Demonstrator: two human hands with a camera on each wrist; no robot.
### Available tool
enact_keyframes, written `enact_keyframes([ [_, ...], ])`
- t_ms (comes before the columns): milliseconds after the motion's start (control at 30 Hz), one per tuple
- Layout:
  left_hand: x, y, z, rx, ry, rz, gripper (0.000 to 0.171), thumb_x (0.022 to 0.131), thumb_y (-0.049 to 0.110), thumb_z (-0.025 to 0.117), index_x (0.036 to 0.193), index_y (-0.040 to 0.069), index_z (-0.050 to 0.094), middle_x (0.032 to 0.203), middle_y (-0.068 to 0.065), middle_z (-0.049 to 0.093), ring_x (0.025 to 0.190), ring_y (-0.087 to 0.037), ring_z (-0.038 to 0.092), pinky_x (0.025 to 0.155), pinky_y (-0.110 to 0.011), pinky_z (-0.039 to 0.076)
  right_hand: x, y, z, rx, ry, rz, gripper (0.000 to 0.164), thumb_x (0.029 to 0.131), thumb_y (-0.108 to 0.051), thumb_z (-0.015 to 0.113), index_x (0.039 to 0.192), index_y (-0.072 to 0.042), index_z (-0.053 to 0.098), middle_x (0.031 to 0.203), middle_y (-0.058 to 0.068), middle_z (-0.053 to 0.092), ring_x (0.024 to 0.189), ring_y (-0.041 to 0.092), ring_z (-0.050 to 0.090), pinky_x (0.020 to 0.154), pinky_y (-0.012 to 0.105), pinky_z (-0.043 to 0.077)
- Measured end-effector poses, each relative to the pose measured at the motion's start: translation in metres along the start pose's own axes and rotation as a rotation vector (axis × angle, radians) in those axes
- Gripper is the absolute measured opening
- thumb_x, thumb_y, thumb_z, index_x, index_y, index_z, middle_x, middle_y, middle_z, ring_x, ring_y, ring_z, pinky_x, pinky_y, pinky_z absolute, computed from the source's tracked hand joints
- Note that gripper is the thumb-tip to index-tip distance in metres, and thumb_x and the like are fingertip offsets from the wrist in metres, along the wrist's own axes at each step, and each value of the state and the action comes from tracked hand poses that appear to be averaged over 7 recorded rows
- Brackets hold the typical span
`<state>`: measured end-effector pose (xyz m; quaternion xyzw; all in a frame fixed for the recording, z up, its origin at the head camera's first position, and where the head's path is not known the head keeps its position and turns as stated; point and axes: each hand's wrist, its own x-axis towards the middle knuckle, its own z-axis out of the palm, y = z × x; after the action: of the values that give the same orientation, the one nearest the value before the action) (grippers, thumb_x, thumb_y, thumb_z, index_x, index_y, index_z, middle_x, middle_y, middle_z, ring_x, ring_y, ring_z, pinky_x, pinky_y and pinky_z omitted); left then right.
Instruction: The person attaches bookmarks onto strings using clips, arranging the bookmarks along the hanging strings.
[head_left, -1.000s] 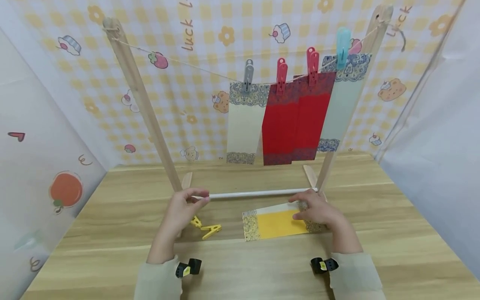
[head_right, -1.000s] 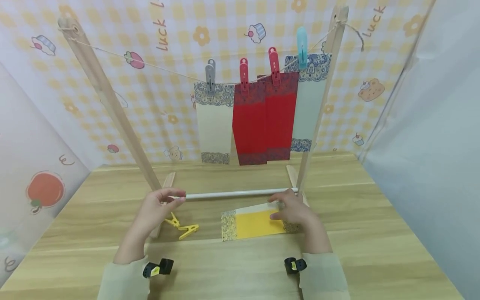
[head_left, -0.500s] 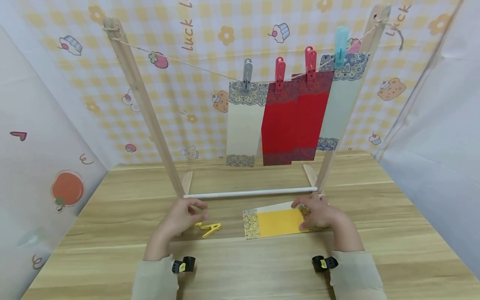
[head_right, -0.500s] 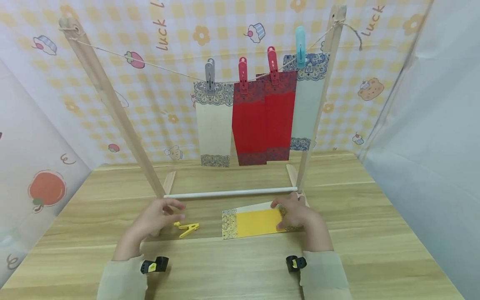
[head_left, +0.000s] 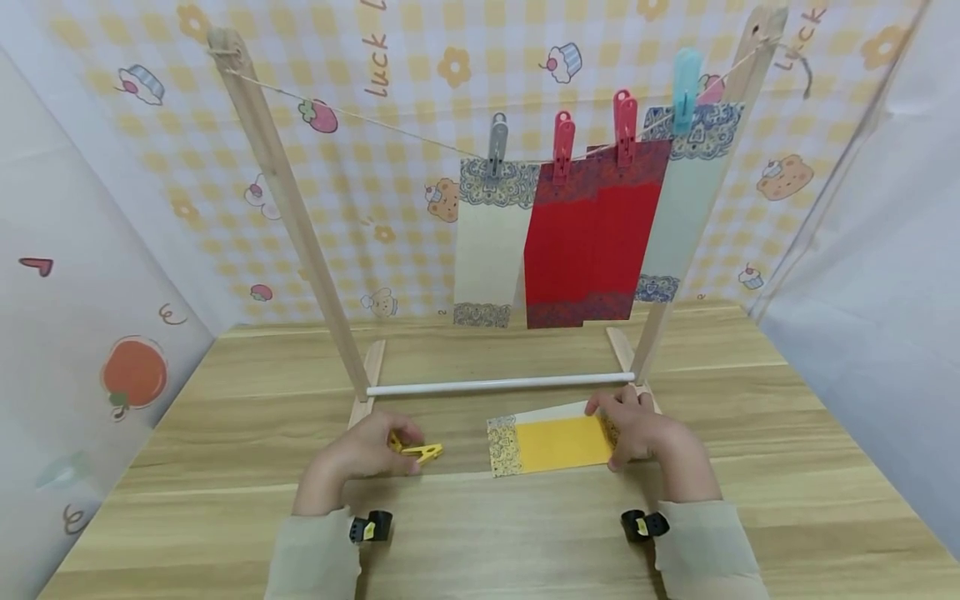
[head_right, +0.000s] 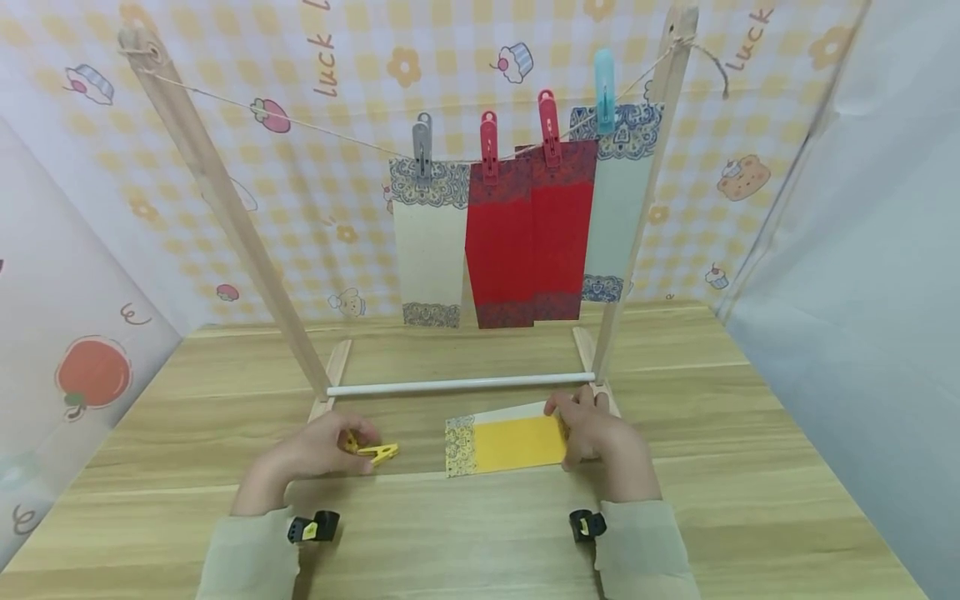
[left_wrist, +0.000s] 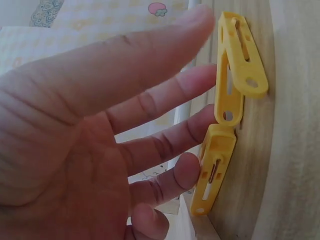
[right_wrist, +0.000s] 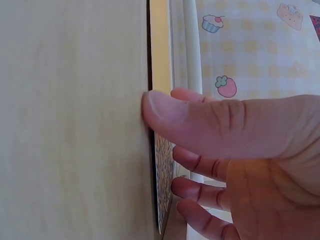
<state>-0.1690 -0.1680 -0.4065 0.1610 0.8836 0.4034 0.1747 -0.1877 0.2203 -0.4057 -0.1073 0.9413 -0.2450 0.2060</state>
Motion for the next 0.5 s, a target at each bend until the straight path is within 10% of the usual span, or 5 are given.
enact_keyframes([
  [500,0.0023,0.0035,0.0056,0.136,0.025,-0.084,0.031,0.068,-0.003,0.085,0.092,0.006,0.069,0.085,-0.004,0.062,0.079,-0.018,0.053,0.071,-0.029,0.046,0.0029,0.0025,0.0005,0.014,-0.024,0.001,0.065,0.069,-0.001,0.087,0.120,-0.018,0.050,0.120,0.014,0.041,0.108,0.037,0.030,0.078,0.042,0.046],
])
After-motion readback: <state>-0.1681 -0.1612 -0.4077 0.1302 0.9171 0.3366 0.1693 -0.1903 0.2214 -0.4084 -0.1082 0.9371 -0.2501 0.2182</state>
